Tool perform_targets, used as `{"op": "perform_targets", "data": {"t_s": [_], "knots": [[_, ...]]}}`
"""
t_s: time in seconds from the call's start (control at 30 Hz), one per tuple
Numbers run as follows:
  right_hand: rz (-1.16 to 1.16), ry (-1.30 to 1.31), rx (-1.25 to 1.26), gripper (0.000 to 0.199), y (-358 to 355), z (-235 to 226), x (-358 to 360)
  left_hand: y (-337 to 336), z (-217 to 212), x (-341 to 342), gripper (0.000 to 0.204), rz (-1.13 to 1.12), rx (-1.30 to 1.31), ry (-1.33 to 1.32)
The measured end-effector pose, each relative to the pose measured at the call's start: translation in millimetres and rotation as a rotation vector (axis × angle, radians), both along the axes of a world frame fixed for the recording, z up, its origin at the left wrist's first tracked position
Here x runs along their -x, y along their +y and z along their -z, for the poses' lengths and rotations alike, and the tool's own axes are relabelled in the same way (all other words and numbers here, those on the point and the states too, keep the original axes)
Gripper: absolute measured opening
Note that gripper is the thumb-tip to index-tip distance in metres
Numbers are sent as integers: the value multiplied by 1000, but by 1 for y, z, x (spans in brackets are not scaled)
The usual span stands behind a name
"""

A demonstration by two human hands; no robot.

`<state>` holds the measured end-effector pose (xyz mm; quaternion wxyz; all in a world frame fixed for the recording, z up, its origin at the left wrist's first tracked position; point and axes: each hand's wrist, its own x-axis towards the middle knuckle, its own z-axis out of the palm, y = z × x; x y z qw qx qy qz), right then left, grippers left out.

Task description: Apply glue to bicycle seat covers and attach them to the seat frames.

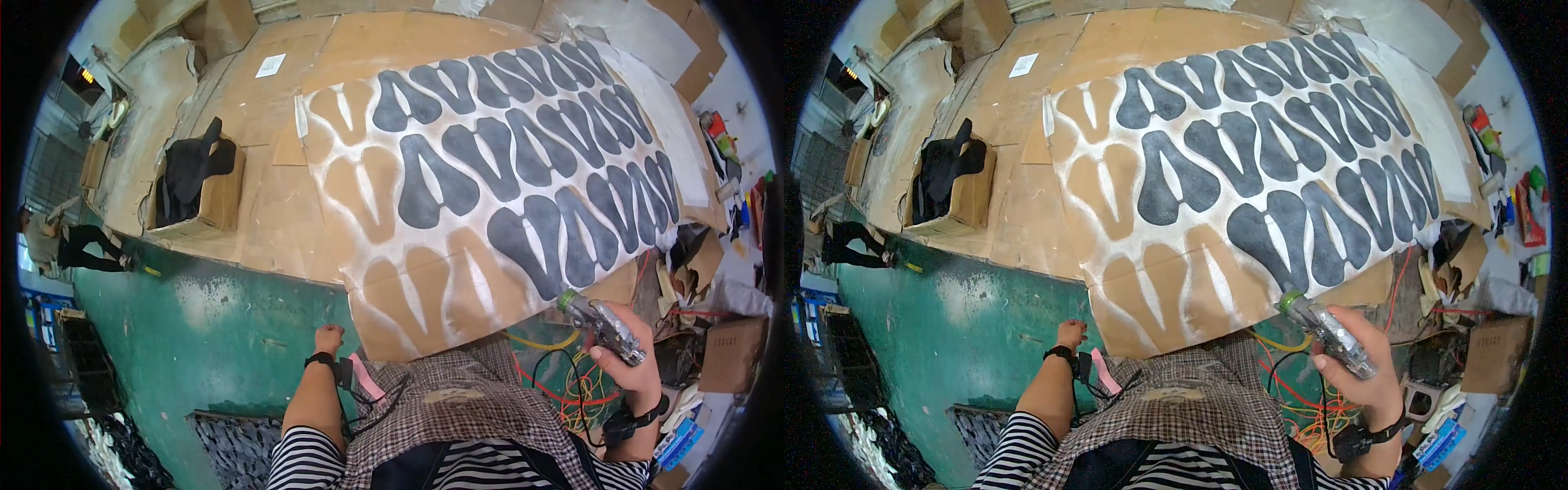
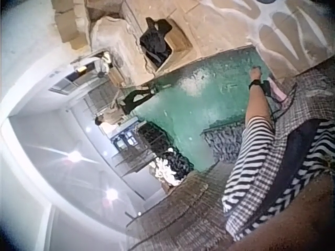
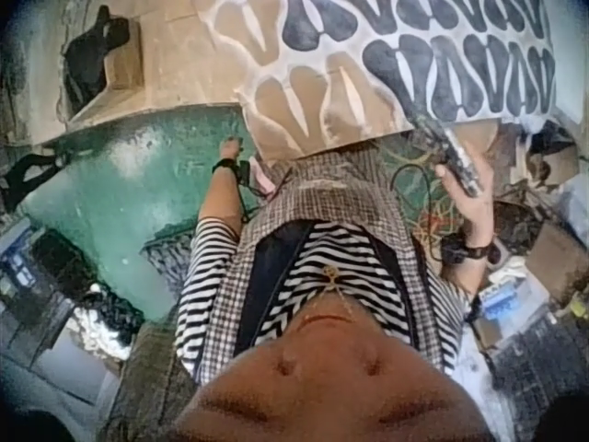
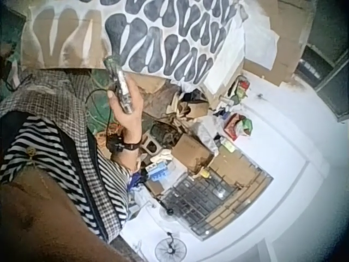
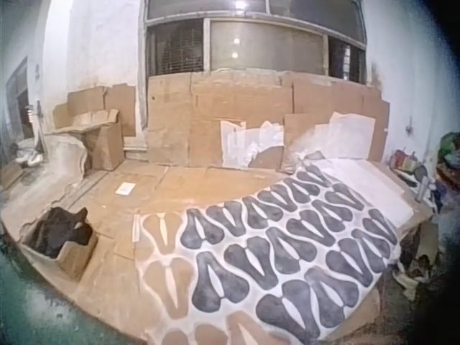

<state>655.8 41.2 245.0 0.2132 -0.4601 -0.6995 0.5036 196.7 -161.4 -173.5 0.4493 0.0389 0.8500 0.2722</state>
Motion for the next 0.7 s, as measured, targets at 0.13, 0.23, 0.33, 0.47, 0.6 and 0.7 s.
{"op": "perform_targets", "data": {"t_s": [0.13,0.23,0.33,0.47,0.6,0.7], "knots": [[-34,17,12,50,0,-7,9,2,3,-1,21,-8,-32,-29],[-118,-47,-15,50,4,-11,4,-8,9,4,21,10,-33,-17],[-47,-42,9,50,-1,-10,-6,-3,4,-2,22,36,-10,-1],[-60,-92,-18,49,1,-8,-18,-1,-3,-6,22,-5,-3,-2],[-126,-65,-40,49,3,-9,-5,1,-4,-7,23,-25,-10,-17],[-54,17,14,49,5,-1,6,1,1,-5,25,5,19,16]]}}
